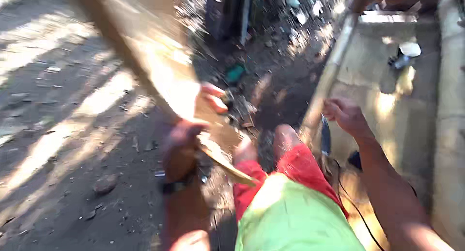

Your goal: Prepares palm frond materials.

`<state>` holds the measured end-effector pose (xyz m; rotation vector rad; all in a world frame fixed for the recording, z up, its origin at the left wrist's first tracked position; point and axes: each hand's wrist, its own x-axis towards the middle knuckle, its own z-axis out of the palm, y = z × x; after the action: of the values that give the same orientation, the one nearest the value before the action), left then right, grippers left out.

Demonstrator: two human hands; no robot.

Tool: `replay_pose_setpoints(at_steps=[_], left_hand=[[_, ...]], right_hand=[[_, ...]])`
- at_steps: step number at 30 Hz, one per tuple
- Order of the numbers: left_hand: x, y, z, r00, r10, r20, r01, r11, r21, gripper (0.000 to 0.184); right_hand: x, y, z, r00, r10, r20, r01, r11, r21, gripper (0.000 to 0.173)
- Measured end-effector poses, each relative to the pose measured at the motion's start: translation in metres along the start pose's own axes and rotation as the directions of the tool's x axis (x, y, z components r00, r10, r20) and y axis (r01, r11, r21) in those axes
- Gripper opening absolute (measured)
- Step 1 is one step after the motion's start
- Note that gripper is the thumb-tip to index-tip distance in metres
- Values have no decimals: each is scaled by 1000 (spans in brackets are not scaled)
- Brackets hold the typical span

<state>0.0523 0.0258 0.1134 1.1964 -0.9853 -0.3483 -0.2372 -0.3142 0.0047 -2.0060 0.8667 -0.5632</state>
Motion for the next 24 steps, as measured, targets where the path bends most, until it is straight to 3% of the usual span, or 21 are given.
replay_pose_setpoints(at_steps=[2,3,6,7,9,10,11,12,14,17,21,24], left_hand=[[20,-1,-47,958,-45,284,47,999,-1,61],[31,4,-58,936,-84,342,72,996,47,66],[18,21,-49,974,-211,79,189,956,225,63],[2,11,-75,972,-209,104,176,948,264,57],[-16,-11,-124,925,-225,305,118,936,333,46],[-12,-12,-116,888,-296,353,161,917,364,53],[-10,-8,-76,915,-352,198,259,888,380,61],[-3,-4,-48,897,-398,192,302,870,390,70],[-1,-2,-14,852,-458,254,388,878,282,77],[-7,-18,5,789,-483,379,502,863,53,80],[-10,-26,19,751,-431,500,594,772,-226,56],[-10,-24,21,738,-433,517,642,686,-343,61]], right_hand=[[-14,40,-9,976,213,-37,-215,976,-34,42],[-16,58,-13,963,261,-65,-265,963,-53,42],[-34,103,-9,948,311,-72,-319,934,-162,41],[-39,114,-5,946,316,-67,-323,927,-188,40],[-47,130,6,943,327,-64,-333,914,-230,42],[-50,134,12,941,330,-79,-339,910,-240,44],[-52,137,20,937,333,-102,-348,905,-246,47],[-55,139,27,935,332,-126,-354,902,-248,52],[-56,149,42,926,332,-179,-370,891,-263,64],[-32,173,61,885,385,-261,-454,840,-298,76],[-15,178,68,847,462,-262,-528,782,-330,77],[-10,187,66,847,480,-230,-530,800,-281,71]])
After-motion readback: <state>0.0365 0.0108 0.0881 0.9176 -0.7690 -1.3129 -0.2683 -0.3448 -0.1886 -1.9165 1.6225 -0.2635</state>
